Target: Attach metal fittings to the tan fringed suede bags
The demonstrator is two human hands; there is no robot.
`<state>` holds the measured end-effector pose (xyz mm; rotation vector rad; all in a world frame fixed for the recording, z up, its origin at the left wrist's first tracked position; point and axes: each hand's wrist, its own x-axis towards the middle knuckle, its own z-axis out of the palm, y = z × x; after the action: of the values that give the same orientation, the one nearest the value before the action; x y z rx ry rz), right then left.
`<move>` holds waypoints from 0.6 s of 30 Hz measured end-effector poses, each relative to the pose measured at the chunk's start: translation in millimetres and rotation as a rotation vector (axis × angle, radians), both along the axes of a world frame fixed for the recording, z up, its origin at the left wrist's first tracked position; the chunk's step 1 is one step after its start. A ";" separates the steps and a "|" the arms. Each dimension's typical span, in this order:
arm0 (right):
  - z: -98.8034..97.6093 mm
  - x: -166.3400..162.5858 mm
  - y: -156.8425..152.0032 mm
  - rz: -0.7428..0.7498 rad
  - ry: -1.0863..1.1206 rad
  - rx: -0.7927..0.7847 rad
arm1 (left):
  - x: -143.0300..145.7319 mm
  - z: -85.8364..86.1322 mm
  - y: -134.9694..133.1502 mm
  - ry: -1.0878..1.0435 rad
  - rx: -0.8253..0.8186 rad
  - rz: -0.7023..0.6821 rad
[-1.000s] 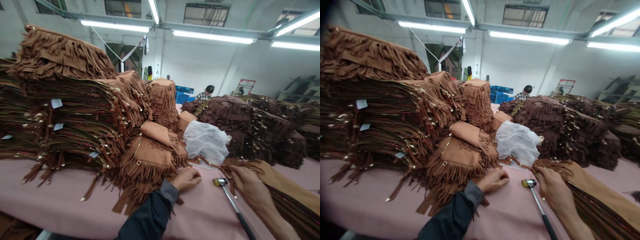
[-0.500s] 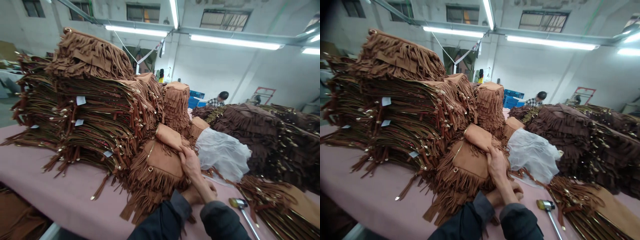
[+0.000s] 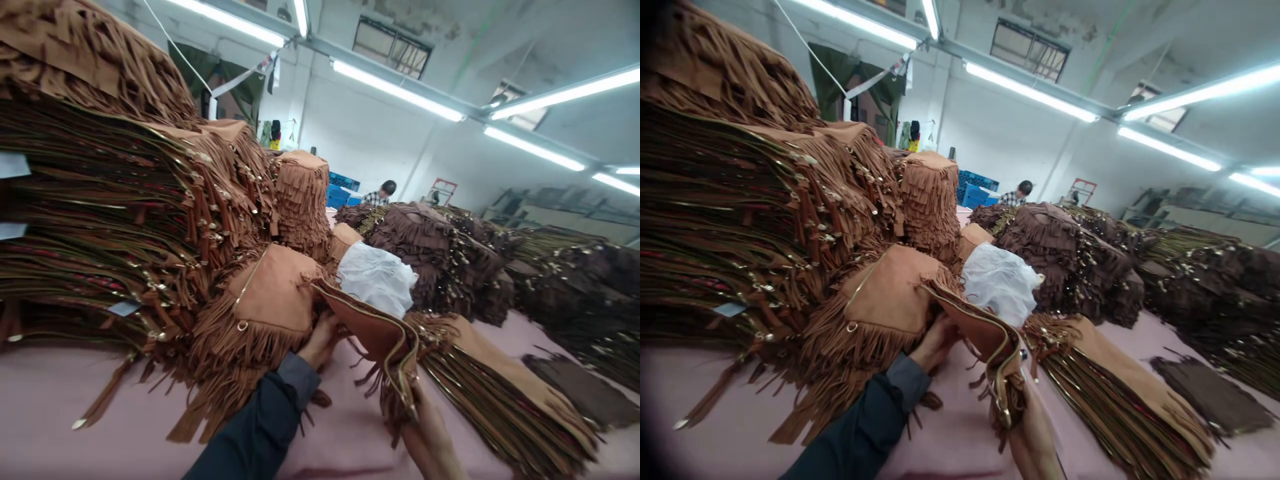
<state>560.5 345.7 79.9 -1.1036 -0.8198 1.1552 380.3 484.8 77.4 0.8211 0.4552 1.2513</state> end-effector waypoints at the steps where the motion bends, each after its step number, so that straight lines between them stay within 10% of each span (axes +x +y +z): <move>1: -8.6 6.0 -9.4 -0.001 0.017 -0.018 | -0.5 2.1 -0.9 -0.034 -0.018 -0.005; 7: -41.7 25.6 -39.4 -0.078 -0.010 -0.003 | 1.4 7.4 -1.6 -0.003 -0.015 0.029; 13: -25.2 28.2 -41.4 -0.146 -0.234 0.053 | 11.3 3.3 9.6 0.059 -0.167 0.289; 18: -19.5 33.2 -20.9 -0.260 -0.298 0.030 | 8.3 9.2 2.3 0.027 -0.186 0.064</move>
<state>593.7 324.8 60.4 -1.3338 -0.8878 0.7702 388.6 487.2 86.6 0.6704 0.6142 1.2377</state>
